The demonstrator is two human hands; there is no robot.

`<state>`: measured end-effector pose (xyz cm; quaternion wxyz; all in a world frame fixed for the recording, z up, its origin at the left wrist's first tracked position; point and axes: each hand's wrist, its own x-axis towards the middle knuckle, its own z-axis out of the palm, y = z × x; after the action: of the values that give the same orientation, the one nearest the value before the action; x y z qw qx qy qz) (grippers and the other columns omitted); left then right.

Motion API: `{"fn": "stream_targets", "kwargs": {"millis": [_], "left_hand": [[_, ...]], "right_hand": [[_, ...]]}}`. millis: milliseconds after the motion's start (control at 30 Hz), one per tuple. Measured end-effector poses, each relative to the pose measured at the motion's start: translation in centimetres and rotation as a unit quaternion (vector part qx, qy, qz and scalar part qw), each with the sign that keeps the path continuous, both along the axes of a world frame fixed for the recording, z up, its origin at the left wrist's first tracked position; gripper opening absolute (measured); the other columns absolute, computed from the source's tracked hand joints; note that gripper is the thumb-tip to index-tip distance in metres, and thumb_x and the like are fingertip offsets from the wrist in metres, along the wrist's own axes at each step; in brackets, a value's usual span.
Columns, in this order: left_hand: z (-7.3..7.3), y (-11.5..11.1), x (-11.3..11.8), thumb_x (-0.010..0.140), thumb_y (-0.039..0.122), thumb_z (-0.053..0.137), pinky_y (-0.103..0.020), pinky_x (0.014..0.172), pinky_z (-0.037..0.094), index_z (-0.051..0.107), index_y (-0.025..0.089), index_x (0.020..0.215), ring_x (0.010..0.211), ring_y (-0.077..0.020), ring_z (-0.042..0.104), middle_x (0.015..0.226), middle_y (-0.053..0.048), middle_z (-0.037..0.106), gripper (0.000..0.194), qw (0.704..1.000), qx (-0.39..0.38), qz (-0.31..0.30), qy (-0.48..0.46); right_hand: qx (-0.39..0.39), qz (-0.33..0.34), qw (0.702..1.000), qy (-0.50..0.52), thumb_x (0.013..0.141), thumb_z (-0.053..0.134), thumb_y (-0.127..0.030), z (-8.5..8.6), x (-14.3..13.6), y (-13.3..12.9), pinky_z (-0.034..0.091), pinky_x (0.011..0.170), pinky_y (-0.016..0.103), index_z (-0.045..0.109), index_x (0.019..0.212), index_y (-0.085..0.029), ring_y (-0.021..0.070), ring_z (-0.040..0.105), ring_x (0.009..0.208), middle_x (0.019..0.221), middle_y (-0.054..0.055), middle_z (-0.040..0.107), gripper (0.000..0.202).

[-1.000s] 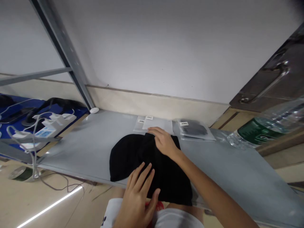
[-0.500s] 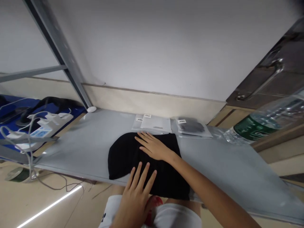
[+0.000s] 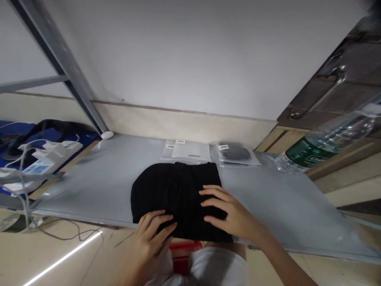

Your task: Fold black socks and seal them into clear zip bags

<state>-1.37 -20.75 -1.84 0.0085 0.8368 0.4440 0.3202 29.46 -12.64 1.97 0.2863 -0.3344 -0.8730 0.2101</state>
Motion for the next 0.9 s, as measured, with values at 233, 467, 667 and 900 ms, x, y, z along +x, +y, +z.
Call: {"fn": "stream_targets", "kwargs": {"millis": [233,467,667,900], "left_hand": [[1.4,0.7,-0.8,0.095,0.004,0.054,-0.044,0.099,0.06,0.075,0.027,0.131,0.12,-0.027,0.069,0.126,-0.007,0.078,0.047,0.998,-0.039,-0.035,0.021],[1.7,1.7,-0.5,0.107,0.016,0.052,-0.04,0.098,0.059,0.074,0.024,0.125,0.105,-0.0227,0.074,0.11,-0.006,0.081,0.03,0.998,-0.046,-0.002,-0.031],[1.4,2.2,0.1,0.108,0.023,0.052,-0.04,0.095,0.061,0.073,0.025,0.118,0.106,-0.0254,0.074,0.109,-0.006,0.081,0.023,0.994,-0.034,0.051,-0.087],[0.9,3.1,0.5,0.11,0.032,0.053,-0.041,0.103,0.062,0.073,0.025,0.12,0.116,-0.0261,0.075,0.119,-0.008,0.079,0.023,0.984,-0.057,0.075,-0.154]], "right_hand": [[0.01,-0.073,0.996,-0.057,0.09,0.078,-0.019,-2.2,4.2,-4.6,0.065,0.104,0.052,0.079,0.116,-0.035,0.0329,0.066,0.135,0.136,0.01,0.073,0.03],[0.022,-0.137,0.99,0.032,0.103,0.059,-0.019,-2.4,3.6,-4.8,0.067,0.097,0.047,0.076,0.112,-0.034,0.0283,0.075,0.118,0.114,0.007,0.08,0.024],[-0.003,-0.2,0.974,0.104,0.107,0.054,-0.028,-3.3,3.1,-4.2,0.066,0.088,0.037,0.072,0.112,-0.033,0.0244,0.078,0.101,0.108,0.006,0.079,0.019],[-0.025,-0.227,0.96,0.163,0.103,0.06,-0.031,-3.6,3.6,-3.2,0.062,0.081,0.031,0.075,0.105,-0.03,0.0221,0.077,0.092,0.098,0.003,0.079,0.015]]}}
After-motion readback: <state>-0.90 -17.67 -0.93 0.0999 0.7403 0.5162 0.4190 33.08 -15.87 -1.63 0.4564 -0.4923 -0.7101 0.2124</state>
